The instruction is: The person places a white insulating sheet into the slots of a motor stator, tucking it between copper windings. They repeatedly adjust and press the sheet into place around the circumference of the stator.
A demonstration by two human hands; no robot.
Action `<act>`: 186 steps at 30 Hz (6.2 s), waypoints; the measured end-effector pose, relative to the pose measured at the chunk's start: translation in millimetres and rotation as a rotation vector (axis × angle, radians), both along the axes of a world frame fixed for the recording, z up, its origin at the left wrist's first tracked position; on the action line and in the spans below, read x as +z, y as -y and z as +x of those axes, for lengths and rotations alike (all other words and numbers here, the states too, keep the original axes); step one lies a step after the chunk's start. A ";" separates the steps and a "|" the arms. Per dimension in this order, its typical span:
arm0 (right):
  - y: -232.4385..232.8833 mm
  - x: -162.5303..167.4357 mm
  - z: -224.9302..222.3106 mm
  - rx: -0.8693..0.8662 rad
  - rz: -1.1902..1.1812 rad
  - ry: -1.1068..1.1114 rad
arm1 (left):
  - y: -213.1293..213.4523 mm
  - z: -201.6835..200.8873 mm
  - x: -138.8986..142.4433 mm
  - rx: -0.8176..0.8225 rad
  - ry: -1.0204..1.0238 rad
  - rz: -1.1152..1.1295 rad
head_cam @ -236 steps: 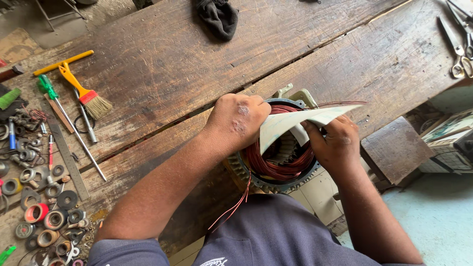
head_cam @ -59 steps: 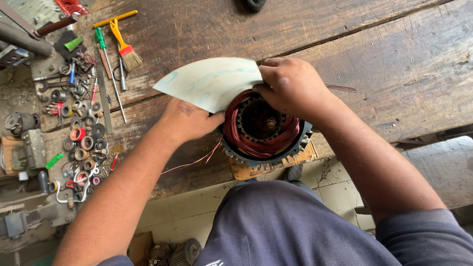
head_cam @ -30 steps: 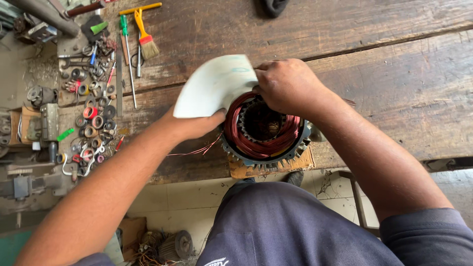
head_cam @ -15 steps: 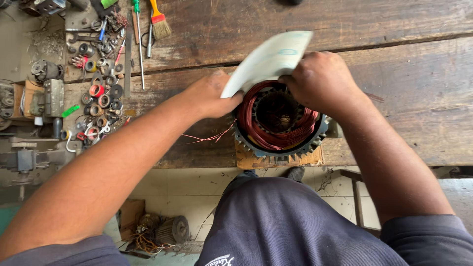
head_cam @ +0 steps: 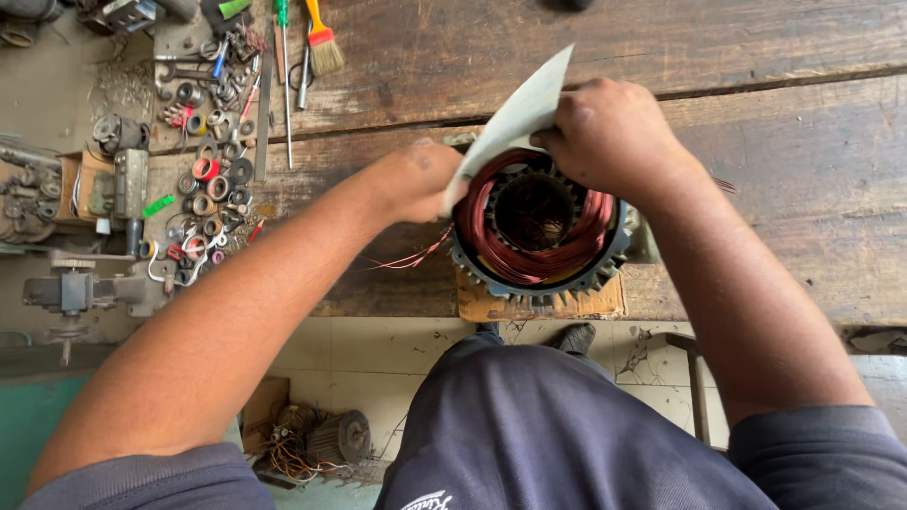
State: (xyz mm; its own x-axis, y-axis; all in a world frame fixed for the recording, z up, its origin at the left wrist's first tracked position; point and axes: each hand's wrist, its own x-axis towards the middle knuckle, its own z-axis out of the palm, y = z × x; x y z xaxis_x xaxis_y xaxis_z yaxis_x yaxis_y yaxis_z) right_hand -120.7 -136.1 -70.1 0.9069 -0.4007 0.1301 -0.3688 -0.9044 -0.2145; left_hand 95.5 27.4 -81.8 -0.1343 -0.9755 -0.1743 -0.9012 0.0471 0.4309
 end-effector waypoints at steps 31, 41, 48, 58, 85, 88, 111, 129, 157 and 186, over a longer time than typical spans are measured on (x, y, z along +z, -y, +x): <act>4.3 6.4 -13.0 0.183 0.020 0.231 | -21.0 -31.3 38.7 0.495 -0.223 -0.022; 12.3 -1.0 -8.1 0.135 0.087 0.180 | -12.4 -38.0 39.7 0.328 0.085 0.045; 7.2 -8.2 -6.7 0.146 0.031 0.143 | -9.1 -27.5 24.5 0.129 0.169 0.044; 5.6 -4.6 -4.4 0.150 0.061 0.166 | -14.5 -19.9 14.4 0.091 0.102 -0.054; -3.1 7.9 -3.3 0.267 0.377 0.462 | -4.2 1.1 20.3 0.383 -0.208 0.087; -6.3 9.4 -3.1 0.219 0.435 0.401 | -0.3 7.4 33.5 0.252 -0.328 0.083; -101.6 15.0 -46.8 -0.373 0.282 0.681 | -33.8 52.5 -1.8 0.036 -0.900 0.116; -37.6 17.4 -39.3 0.004 0.481 0.606 | -78.3 -123.5 141.9 0.770 0.077 -0.478; -1.5 6.4 -0.3 0.173 0.211 0.305 | -14.9 -123.7 47.1 0.966 0.291 -0.082; 19.0 -10.4 13.9 0.157 0.147 0.150 | -16.1 -90.4 23.5 1.067 -0.071 -0.129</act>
